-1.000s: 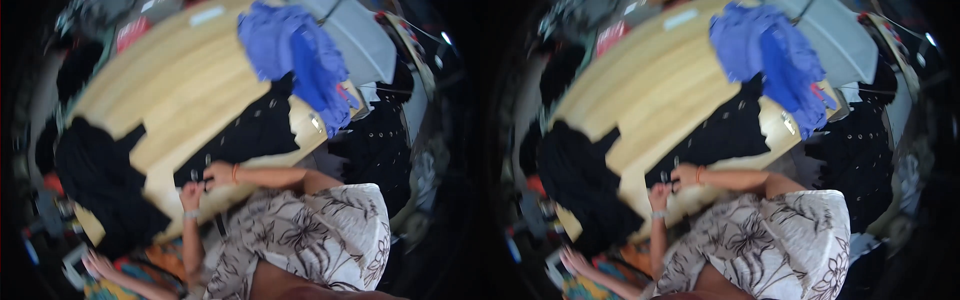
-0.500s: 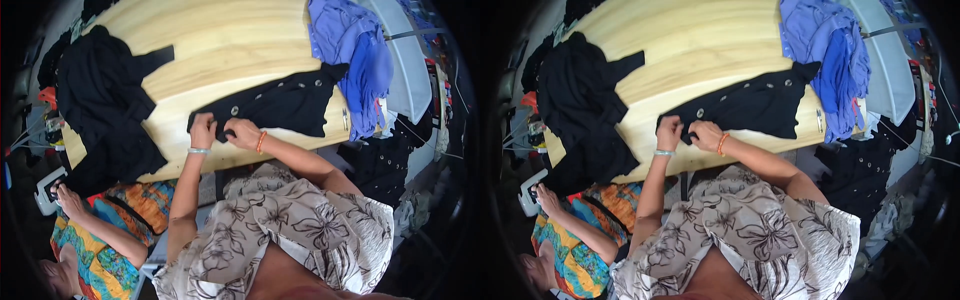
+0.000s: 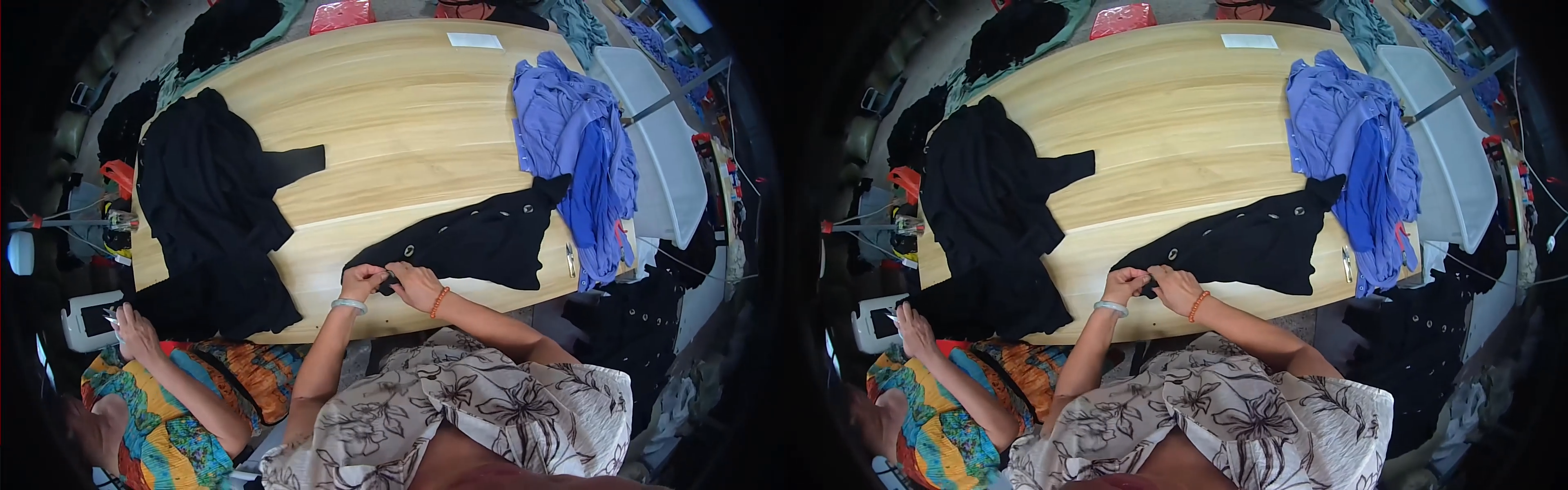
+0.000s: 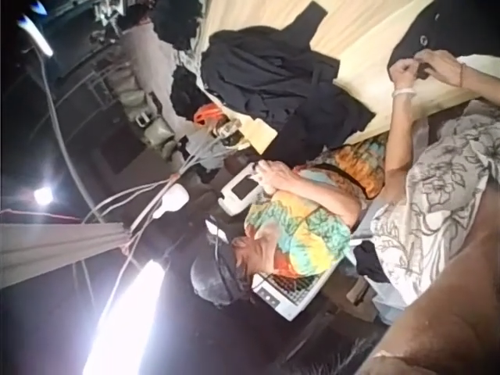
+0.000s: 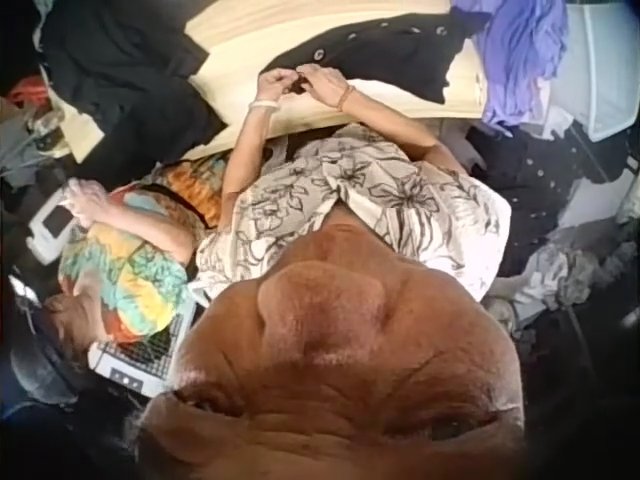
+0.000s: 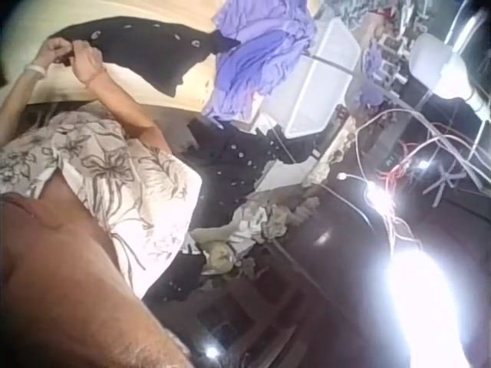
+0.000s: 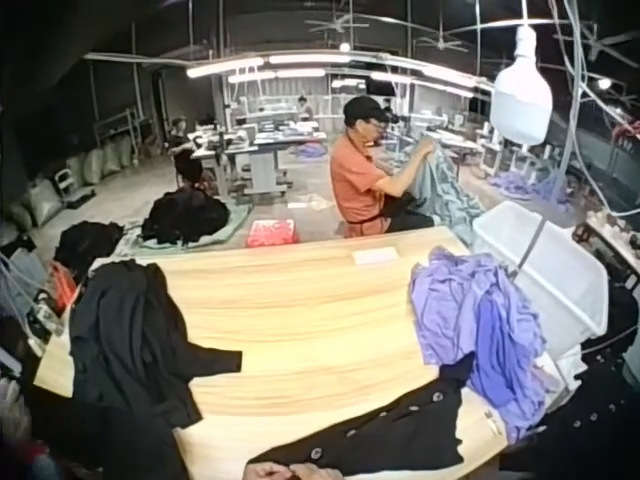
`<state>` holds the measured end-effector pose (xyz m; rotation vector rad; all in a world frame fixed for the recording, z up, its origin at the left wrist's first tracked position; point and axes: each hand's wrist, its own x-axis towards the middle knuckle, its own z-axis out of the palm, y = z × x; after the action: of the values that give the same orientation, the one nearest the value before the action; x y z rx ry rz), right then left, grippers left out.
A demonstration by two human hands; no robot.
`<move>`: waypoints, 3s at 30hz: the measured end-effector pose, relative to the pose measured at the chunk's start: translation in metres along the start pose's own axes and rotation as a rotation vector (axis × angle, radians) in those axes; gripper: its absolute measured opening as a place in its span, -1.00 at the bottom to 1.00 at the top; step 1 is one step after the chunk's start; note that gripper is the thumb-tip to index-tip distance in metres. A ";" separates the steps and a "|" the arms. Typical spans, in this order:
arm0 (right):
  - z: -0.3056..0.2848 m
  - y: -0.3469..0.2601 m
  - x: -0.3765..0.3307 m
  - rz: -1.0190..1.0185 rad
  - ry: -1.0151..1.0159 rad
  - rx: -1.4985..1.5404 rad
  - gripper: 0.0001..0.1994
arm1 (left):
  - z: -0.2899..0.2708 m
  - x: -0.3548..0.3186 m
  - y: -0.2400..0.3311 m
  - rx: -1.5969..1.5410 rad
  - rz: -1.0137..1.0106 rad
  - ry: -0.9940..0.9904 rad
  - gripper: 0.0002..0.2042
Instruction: Inspect and sort black garments on a workbench in a factory setting.
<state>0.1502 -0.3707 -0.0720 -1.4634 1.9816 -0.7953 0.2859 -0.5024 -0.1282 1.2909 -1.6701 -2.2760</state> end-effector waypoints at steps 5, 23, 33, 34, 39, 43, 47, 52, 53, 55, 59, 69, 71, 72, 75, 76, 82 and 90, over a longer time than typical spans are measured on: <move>-0.005 -0.002 0.002 0.021 -0.106 -0.079 -0.57 | -0.003 -0.004 0.012 -0.102 -0.107 -0.072 -0.86; 0.025 0.024 0.021 0.138 -0.173 0.038 -0.73 | -0.007 -0.025 -0.012 0.398 0.368 0.082 -0.78; -0.023 0.002 -0.006 0.166 -0.185 -0.145 -0.84 | -0.021 -0.027 -0.014 0.500 0.276 0.119 -0.86; -0.029 0.006 -0.012 0.141 -0.178 -0.203 -0.86 | -0.019 -0.032 -0.007 0.634 0.298 0.165 -0.86; -0.034 0.013 -0.030 0.067 -0.093 -0.359 -0.90 | 0.031 -0.027 0.043 0.985 0.793 0.321 -0.81; -0.025 0.010 -0.023 0.038 -0.052 -0.278 -0.90 | 0.055 0.008 0.035 0.740 0.528 0.066 -0.82; -0.010 0.020 -0.022 0.074 0.004 -0.218 -0.92 | 0.042 0.041 0.001 0.693 0.319 -0.075 -0.83; -0.017 0.027 -0.028 0.147 -0.026 -0.236 -0.88 | 0.057 0.036 0.016 0.828 0.424 -0.183 -0.89; -0.019 0.024 -0.028 0.118 -0.038 -0.229 -0.88 | 0.053 0.038 0.011 0.788 0.484 -0.208 -0.89; -0.018 0.025 -0.026 0.093 -0.090 -0.238 -0.87 | 0.049 0.036 0.011 0.767 0.371 -0.214 -0.91; -0.009 0.024 -0.016 0.142 -0.156 -0.128 -0.84 | 0.031 0.037 0.005 0.426 0.023 -0.225 -0.92; -0.005 0.022 -0.025 0.103 0.119 -0.064 -0.85 | 0.020 0.036 0.025 0.085 -0.237 -0.296 -0.91; -0.005 0.026 -0.026 0.109 0.084 -0.068 -0.84 | 0.022 0.034 0.029 0.132 -0.237 -0.344 -0.83; -0.006 0.028 -0.025 0.102 0.038 -0.072 -0.83 | 0.025 0.028 0.028 0.138 -0.128 -0.369 -0.78; -0.006 0.041 -0.022 0.106 0.002 -0.042 -0.78 | 0.034 0.006 0.042 0.286 0.037 -0.435 -0.63; -0.006 0.042 -0.019 0.102 -0.036 -0.017 -0.77 | 0.031 0.006 0.037 0.353 0.095 -0.424 -0.62; -0.020 0.050 -0.020 0.150 -0.234 -0.011 -0.83 | 0.044 0.007 0.023 0.667 0.505 -0.288 -0.82; -0.010 0.059 -0.019 0.072 -0.175 -0.047 -0.75 | 0.043 -0.003 0.032 0.721 0.562 -0.280 -0.81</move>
<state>0.1104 -0.3374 -0.1069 -1.4278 1.9205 -0.5724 0.2480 -0.4812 -0.0976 0.4133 -2.6637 -1.6213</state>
